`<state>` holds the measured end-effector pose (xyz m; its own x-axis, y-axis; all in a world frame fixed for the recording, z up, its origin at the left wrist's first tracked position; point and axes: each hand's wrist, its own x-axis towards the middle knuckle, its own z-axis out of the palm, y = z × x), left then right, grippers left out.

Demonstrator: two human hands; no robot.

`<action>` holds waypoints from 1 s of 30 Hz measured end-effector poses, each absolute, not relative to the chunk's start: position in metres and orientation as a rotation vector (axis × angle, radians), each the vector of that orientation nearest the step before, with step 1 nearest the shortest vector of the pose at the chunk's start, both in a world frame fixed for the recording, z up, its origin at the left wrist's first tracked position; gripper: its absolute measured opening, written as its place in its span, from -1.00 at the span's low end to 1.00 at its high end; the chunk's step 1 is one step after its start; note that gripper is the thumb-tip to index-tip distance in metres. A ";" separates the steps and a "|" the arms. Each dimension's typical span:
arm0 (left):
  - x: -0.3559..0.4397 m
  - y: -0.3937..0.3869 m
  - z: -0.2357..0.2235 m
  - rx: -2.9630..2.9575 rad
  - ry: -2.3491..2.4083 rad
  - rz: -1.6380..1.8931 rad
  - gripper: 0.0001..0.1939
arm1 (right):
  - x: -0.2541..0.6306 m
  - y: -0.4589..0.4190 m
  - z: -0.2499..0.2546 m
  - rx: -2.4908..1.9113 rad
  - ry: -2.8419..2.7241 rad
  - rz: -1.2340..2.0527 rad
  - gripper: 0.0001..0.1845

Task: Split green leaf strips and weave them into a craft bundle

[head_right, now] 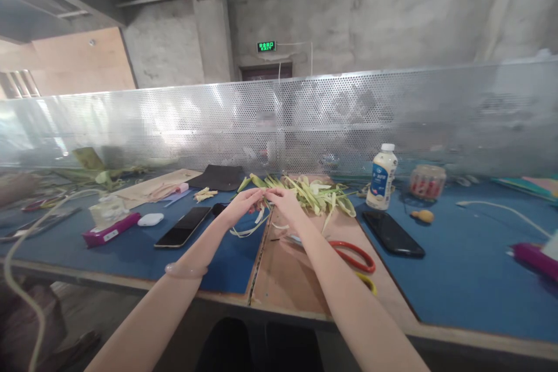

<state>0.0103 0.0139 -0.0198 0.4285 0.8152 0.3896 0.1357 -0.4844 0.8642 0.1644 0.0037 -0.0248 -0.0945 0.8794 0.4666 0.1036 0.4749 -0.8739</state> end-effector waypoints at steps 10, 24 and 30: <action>0.011 0.022 -0.026 1.874 0.762 1.135 -0.54 | 0.164 0.009 -0.028 -0.913 -1.489 0.860 -0.77; 0.008 0.025 -0.029 1.992 0.732 1.101 -0.51 | 0.165 0.019 -0.033 -0.933 -1.495 0.815 -0.78; 0.008 0.024 -0.028 2.009 0.708 1.069 -0.51 | 0.166 0.020 -0.034 -0.949 -1.500 0.791 -0.79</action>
<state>0.0084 0.0239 -0.0284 0.5005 0.7403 0.4488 0.1236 -0.5742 0.8093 0.1657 0.0197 -0.0339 -0.0386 0.8932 0.4480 0.1346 0.4489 -0.8834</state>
